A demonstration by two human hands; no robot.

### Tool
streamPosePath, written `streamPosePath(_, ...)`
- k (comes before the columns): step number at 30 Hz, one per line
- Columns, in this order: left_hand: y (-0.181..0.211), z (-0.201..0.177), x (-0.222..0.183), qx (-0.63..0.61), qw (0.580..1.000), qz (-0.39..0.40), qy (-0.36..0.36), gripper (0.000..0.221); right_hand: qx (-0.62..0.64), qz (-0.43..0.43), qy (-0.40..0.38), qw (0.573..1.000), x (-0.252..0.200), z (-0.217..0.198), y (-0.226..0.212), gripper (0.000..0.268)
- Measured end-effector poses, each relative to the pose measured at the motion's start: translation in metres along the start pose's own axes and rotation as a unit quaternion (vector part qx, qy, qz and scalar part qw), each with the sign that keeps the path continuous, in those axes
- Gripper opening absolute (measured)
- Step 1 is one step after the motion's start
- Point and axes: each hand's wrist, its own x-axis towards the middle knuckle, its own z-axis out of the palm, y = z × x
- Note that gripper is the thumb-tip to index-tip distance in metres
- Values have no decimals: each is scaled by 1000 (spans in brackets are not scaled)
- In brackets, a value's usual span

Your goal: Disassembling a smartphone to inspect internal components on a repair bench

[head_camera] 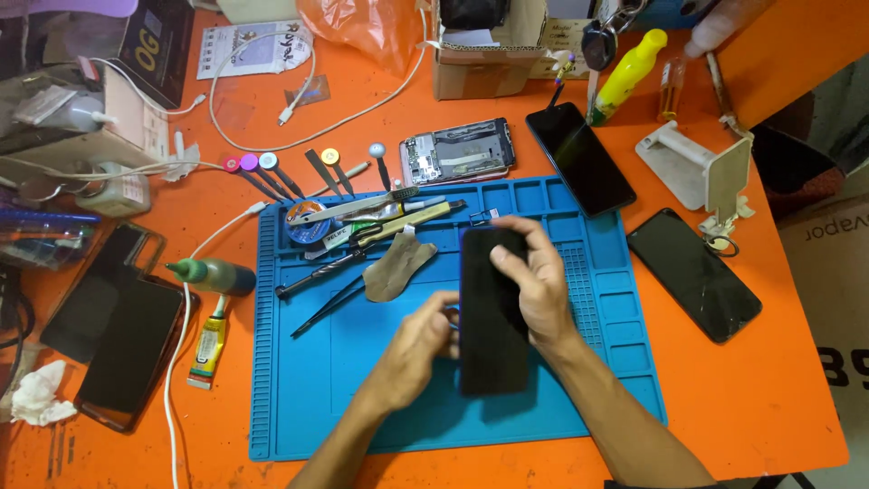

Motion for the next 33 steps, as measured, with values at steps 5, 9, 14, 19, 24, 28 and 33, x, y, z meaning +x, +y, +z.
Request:
streamPosePath(5,19,6,5,-63,995,-78,-10,78,38,9,133,990,3,15,10,35)
streamPosePath(9,10,-5,6,-12,995,-84,54,63,99,-2,157,983,2,20,-4,38)
streamPosePath(14,14,-13,-1,-36,982,-12,184,72,95,-51,187,976,-13,40,-36,38)
streamPosePath(19,2,-17,0,-116,945,97,289,74,127,-23,134,983,-15,15,-20,44)
streamPosePath(24,-26,-30,11,-130,894,118,413,44,-110,13,-45,993,-20,-13,16,56)
streamPosePath(28,-14,-22,16,-162,878,124,433,36,-109,26,-123,986,-30,12,15,56)
streamPosePath(33,-8,-6,22,-265,880,137,370,73,-55,5,-150,987,-35,18,24,50)
